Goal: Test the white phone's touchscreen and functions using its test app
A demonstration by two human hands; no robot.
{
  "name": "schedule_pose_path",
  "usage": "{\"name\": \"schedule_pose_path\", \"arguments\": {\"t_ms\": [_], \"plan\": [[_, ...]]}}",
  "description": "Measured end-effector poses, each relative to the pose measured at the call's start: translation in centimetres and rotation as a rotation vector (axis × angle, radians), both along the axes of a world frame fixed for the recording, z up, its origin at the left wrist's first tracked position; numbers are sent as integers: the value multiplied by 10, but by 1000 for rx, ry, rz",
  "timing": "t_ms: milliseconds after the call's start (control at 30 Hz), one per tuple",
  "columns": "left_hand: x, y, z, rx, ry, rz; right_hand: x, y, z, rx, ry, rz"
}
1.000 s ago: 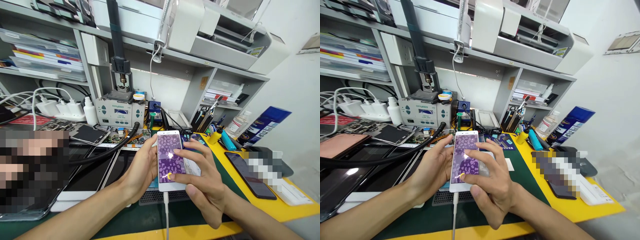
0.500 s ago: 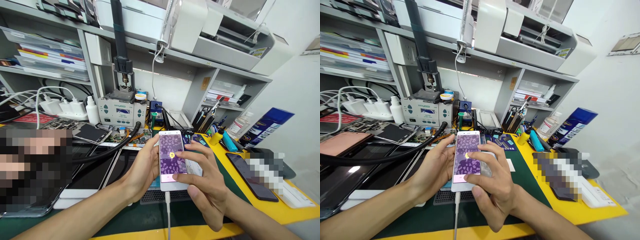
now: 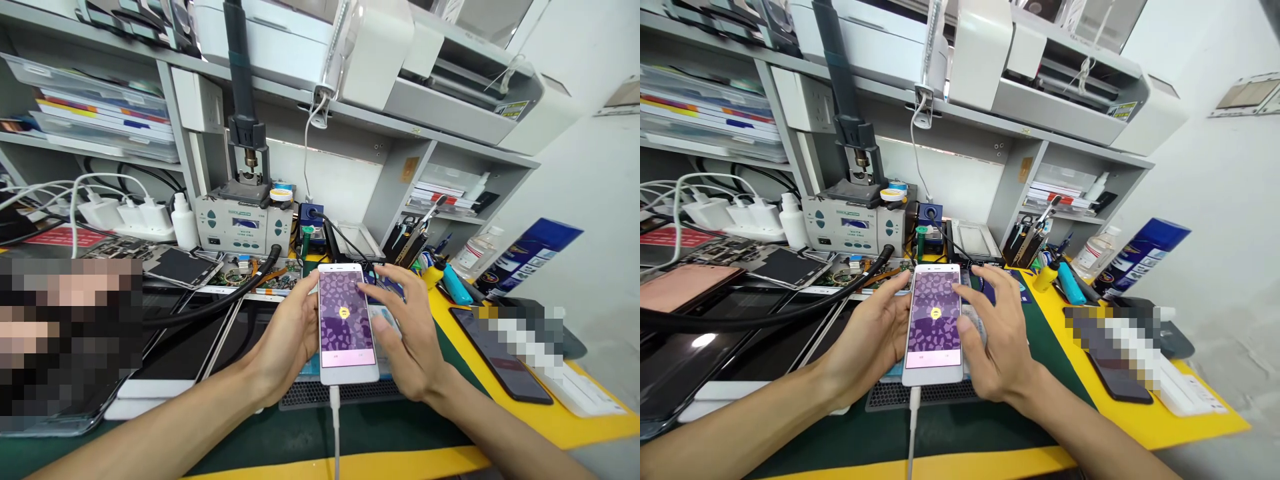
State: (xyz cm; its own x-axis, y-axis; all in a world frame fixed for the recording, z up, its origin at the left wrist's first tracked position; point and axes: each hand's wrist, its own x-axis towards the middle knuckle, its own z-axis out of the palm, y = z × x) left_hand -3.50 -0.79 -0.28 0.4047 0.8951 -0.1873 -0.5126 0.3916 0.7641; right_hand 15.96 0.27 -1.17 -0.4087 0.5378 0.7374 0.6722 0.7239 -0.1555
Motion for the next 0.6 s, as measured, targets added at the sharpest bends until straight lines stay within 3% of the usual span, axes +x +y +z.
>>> {"name": "schedule_pose_path", "arguments": {"t_ms": [400, 600], "plan": [[3, 0, 4, 9, -11, -26, -1, 1, 0, -85, -83, -44], [2, 0, 3, 24, 24, -27, 2, 1, 0, -89, 12, -46]]}}
